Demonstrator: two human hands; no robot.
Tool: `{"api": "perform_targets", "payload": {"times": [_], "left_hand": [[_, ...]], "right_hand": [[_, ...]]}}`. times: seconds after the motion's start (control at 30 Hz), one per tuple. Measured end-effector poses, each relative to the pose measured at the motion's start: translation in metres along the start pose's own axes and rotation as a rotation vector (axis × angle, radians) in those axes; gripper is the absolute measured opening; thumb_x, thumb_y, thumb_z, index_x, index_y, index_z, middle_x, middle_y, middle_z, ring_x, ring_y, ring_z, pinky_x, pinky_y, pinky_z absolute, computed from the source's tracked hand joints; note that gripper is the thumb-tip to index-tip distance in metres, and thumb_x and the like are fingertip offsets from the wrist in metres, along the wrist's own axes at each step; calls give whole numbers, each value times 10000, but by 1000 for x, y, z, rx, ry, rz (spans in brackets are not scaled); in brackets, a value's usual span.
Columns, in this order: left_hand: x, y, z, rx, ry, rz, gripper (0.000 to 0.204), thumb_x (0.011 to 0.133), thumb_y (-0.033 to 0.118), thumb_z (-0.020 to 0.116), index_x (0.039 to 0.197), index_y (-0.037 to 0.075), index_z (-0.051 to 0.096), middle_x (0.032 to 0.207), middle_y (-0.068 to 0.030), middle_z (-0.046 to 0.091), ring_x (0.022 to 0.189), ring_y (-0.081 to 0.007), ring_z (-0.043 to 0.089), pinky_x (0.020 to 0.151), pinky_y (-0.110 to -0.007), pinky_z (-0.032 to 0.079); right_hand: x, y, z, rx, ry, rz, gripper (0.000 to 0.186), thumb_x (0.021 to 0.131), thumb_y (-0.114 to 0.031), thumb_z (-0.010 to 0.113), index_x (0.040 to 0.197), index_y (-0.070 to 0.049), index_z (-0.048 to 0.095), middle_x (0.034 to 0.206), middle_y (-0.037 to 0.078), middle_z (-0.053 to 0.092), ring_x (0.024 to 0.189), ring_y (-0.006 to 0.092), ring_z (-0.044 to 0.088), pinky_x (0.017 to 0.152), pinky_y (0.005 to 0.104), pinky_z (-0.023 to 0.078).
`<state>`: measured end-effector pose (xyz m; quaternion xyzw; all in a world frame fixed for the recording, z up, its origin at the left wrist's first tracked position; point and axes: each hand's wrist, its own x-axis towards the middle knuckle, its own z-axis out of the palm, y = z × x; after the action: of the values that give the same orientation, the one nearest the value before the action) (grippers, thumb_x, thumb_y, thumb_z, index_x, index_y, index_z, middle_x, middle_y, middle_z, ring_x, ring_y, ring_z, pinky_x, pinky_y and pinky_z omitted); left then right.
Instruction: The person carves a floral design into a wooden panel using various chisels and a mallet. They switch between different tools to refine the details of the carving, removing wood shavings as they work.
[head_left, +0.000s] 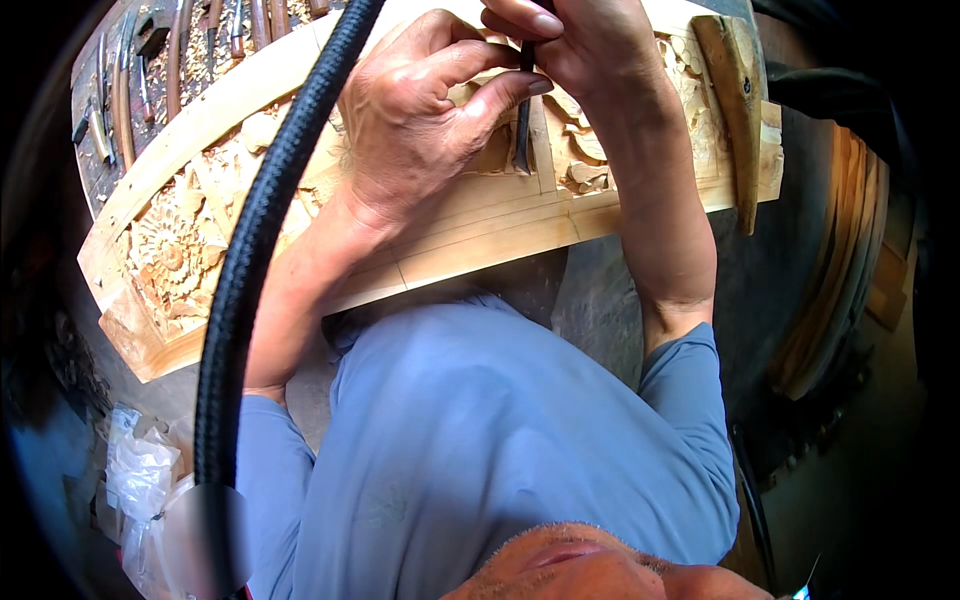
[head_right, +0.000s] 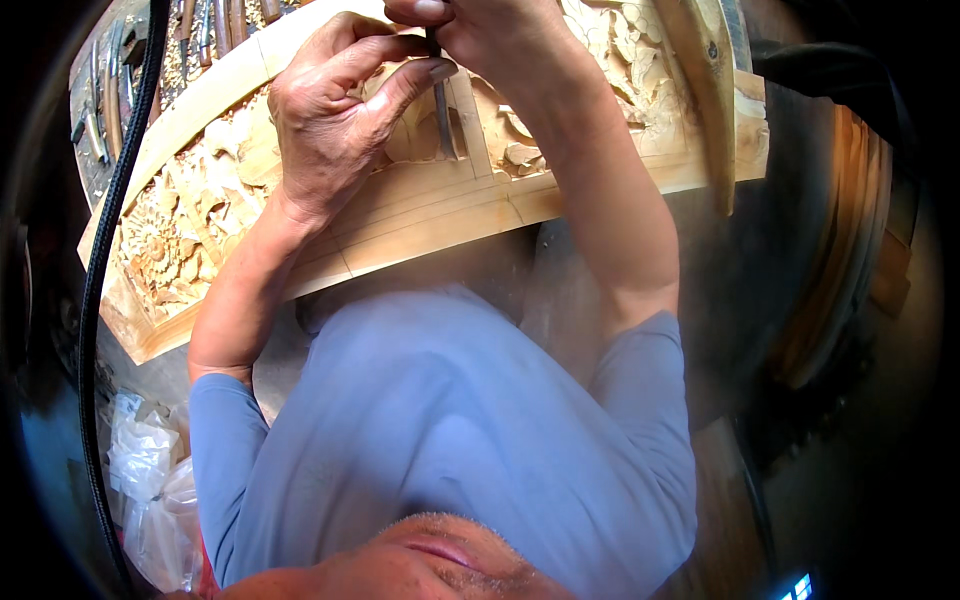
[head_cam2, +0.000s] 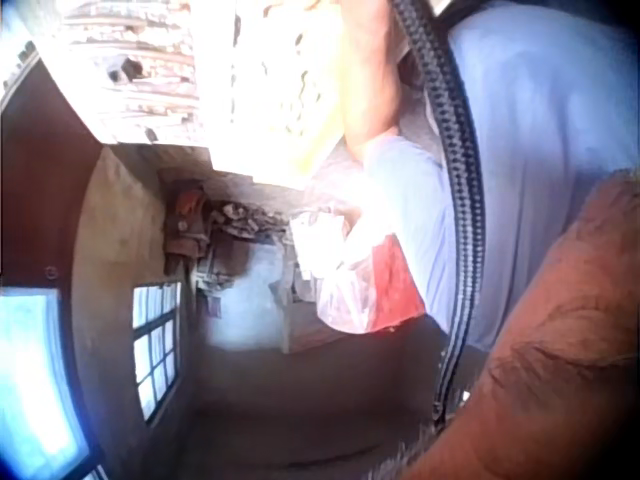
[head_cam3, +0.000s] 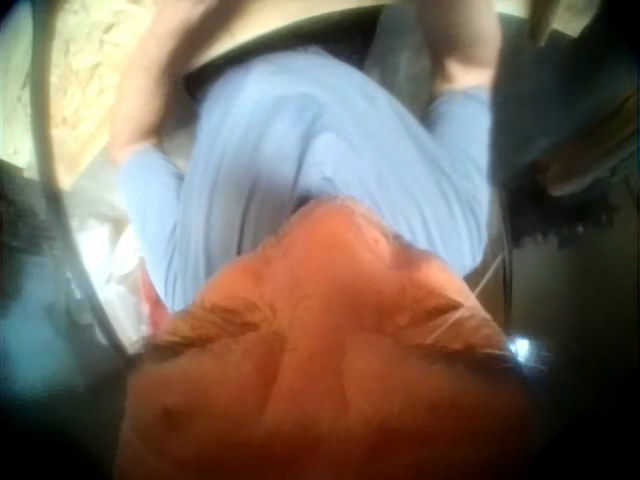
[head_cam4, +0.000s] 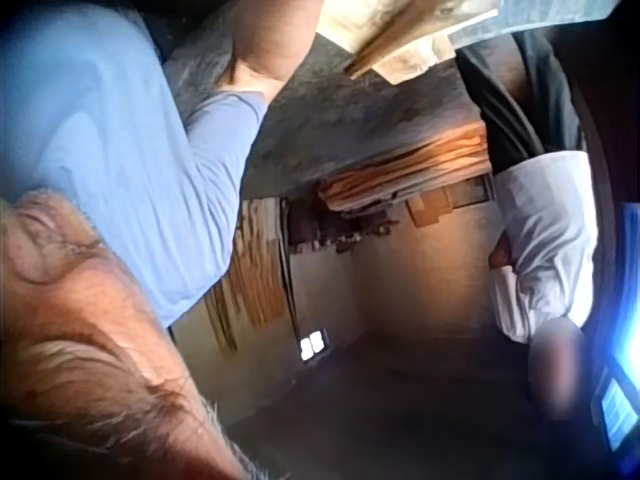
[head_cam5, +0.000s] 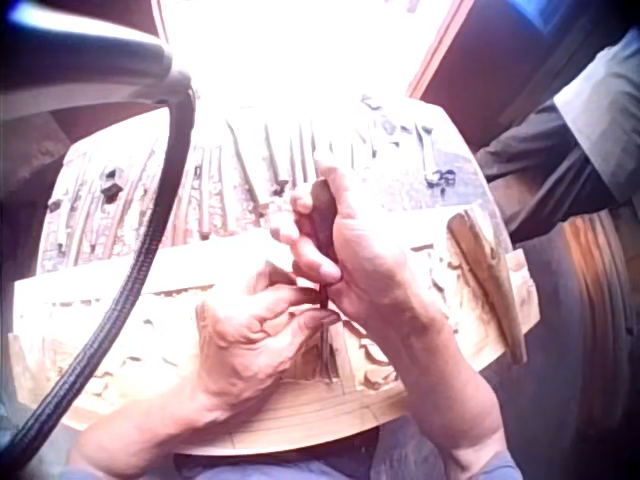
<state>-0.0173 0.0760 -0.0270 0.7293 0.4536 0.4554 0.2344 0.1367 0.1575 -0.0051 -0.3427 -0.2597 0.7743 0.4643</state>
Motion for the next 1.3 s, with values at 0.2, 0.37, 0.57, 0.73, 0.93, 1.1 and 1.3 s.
{"api": "perform_targets", "payload": {"times": [0.2,0.37,0.57,0.73,0.93,1.1,1.3], "left_hand": [[5,0,2,-252,-9,-63,166,872,27,835,1032,-11,818,1005,-107,756,903,-240,729,804,-359,576],[7,-1,1,-268,-15,-77,191,846,-12,832,1034,-43,809,1056,-132,777,958,-240,751,834,-346,592],[8,-3,0,-180,-61,-102,183,789,-29,841,968,-35,803,1079,-124,788,966,-264,761,841,-355,598],[7,-5,1,-183,-58,-96,174,770,-33,833,940,-31,799,1088,-113,793,979,-258,756,860,-372,600],[7,-9,1,-209,-67,-70,108,757,-37,820,861,-32,794,1093,-111,797,1038,-251,741,897,-366,598],[9,-2,-6,-217,-116,-131,83,741,-55,805,820,-41,785,1128,-123,775,1079,-240,736,909,-355,595],[3,-11,-1,-386,-85,-129,53,768,-75,794,811,-50,776,1175,-124,749,1015,-238,758,906,-353,592]], "right_hand": [[2,2,0,-35,15,6,472,1190,-466,396,949,-83,531,748,115,615,396,112,335,480,279,456],[14,8,-4,1,-38,57,487,1179,-510,412,948,-97,528,704,78,587,378,97,325,542,303,520],[16,17,-7,77,-69,41,479,1178,-507,415,945,-104,527,701,57,580,374,82,319,395,241,370],[13,14,-7,33,-48,70,470,1180,-490,406,938,-105,524,686,47,552,372,86,300,345,239,275],[13,16,-7,68,-84,107,487,1174,-503,406,923,-103,525,678,50,541,369,91,286,347,241,255],[11,18,-8,51,-73,115,486,1167,-503,414,915,-104,527,678,48,545,373,89,294,350,237,252],[7,22,-3,21,-59,90,481,1154,-504,450,913,-97,536,686,49,555,380,89,314,350,228,270]]}}
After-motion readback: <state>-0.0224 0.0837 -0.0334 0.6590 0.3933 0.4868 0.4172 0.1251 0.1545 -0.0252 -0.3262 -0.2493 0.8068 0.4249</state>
